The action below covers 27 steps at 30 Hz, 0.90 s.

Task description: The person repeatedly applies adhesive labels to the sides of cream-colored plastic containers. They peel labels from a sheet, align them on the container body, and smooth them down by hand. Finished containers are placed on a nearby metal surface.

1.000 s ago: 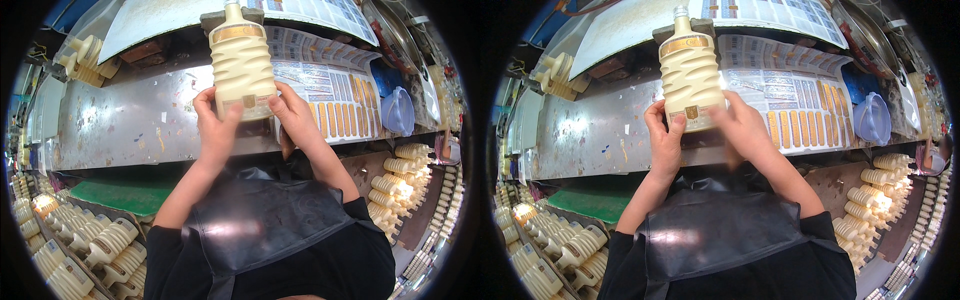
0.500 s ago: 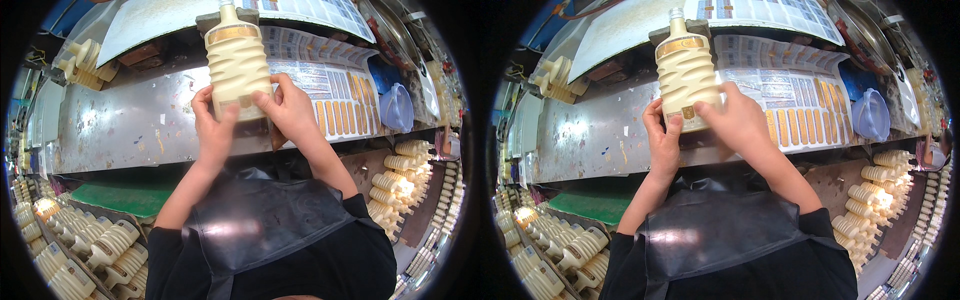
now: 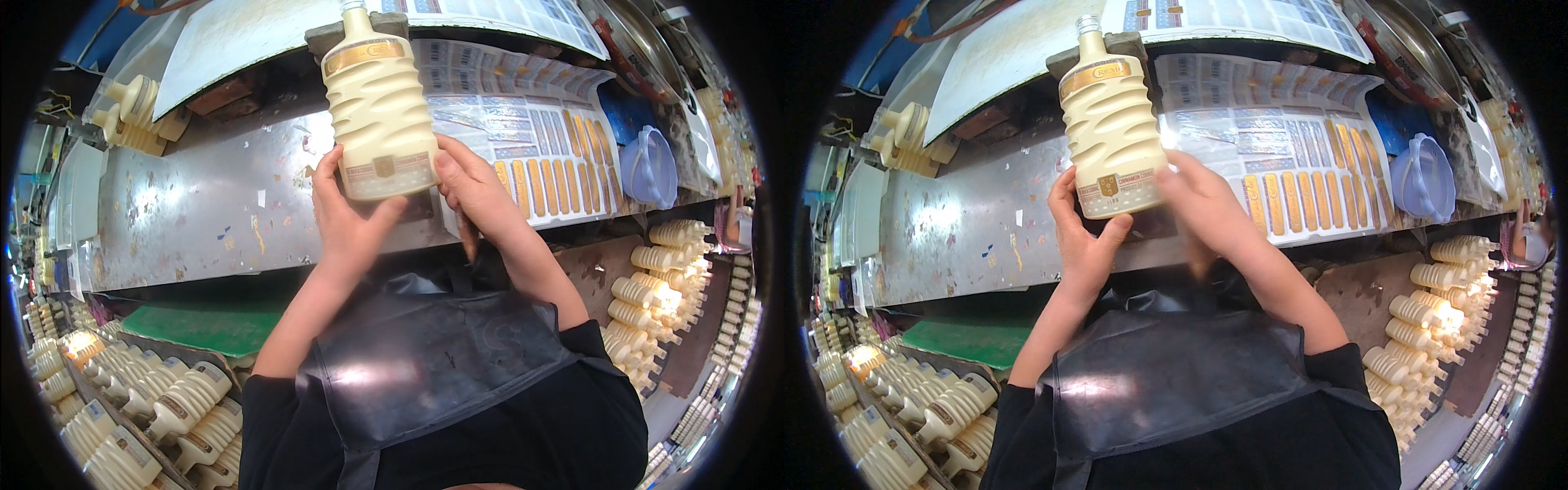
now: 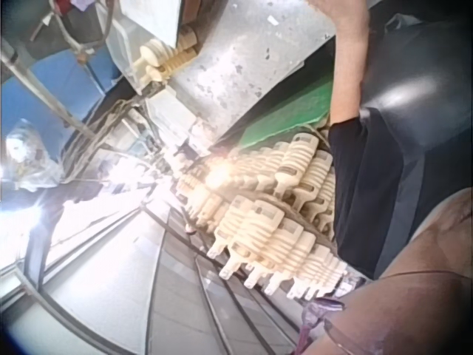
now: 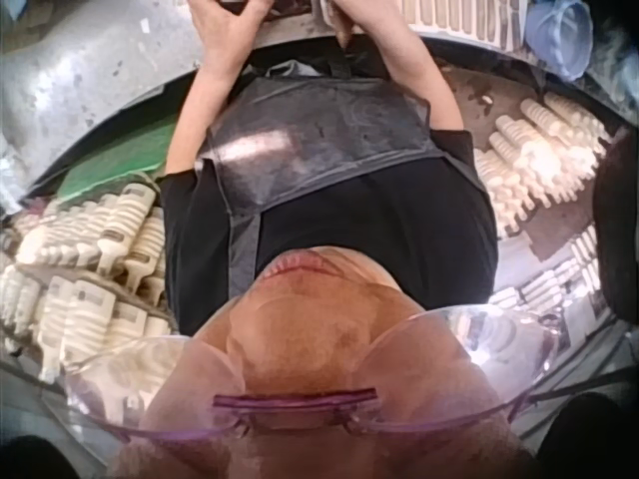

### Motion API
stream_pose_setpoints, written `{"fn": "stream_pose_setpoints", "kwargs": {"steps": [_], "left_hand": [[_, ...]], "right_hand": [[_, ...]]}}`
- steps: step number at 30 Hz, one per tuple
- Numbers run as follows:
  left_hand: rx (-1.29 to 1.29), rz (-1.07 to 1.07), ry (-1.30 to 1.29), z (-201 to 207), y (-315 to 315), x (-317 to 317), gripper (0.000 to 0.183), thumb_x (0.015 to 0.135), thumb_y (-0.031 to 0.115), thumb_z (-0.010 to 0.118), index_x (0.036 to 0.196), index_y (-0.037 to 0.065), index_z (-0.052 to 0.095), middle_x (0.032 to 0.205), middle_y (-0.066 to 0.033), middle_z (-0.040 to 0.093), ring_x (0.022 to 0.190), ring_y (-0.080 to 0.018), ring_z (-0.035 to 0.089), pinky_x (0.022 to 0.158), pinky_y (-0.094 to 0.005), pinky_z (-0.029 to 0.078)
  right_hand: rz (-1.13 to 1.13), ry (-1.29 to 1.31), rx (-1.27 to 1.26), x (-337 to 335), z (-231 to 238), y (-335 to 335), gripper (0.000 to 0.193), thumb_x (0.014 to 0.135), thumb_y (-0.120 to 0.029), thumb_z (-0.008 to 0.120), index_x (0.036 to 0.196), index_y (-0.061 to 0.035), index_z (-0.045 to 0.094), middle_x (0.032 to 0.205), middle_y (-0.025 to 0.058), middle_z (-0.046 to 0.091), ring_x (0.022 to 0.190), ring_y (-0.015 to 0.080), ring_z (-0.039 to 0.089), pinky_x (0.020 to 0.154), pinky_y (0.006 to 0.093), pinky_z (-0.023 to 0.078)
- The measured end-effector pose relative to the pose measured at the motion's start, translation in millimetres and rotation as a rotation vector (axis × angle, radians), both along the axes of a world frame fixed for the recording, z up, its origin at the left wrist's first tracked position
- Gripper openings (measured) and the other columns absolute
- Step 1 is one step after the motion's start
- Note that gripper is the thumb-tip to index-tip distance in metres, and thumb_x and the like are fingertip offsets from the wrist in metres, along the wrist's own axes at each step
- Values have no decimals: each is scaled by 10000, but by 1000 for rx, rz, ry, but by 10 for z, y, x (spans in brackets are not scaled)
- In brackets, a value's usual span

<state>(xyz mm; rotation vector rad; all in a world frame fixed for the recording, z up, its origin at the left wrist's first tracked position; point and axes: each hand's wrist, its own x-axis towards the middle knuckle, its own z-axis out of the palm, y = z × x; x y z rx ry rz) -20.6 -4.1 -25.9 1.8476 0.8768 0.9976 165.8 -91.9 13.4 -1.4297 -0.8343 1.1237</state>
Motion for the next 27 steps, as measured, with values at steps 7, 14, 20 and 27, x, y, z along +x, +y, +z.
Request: {"fn": "stream_pose_setpoints", "kwargs": {"steps": [7,14,20,27], "left_hand": [[-208,6,-136,98,-30,127,823,886,273,779,1448,-49,272,1356,-239,457,1249,-293,510,1092,-435,413],[-217,24,-185,92,-40,155,822,883,285,781,1440,-50,278,1351,-234,460,1241,-290,515,1090,-430,418],[-216,34,-177,100,-44,164,822,883,296,777,1439,-52,282,1351,-234,459,1237,-291,517,1086,-430,420],[-209,37,-159,109,-41,162,828,880,299,778,1443,-49,280,1355,-233,454,1249,-293,505,1095,-434,410]], "right_hand": [[-61,-195,18,-92,-179,99,548,1006,-450,636,1377,-48,608,1076,207,735,985,300,709,896,398,531],[-81,-185,40,-98,-184,77,542,996,-445,648,1355,-40,617,1059,218,735,973,323,713,878,401,536],[-78,-196,44,-106,-169,94,552,996,-460,643,1361,-47,614,1041,227,736,966,338,719,870,405,538],[-33,-26,-26,-38,-68,26,504,1056,-357,564,1412,-1,578,1211,174,707,1130,242,652,989,355,491]]}}
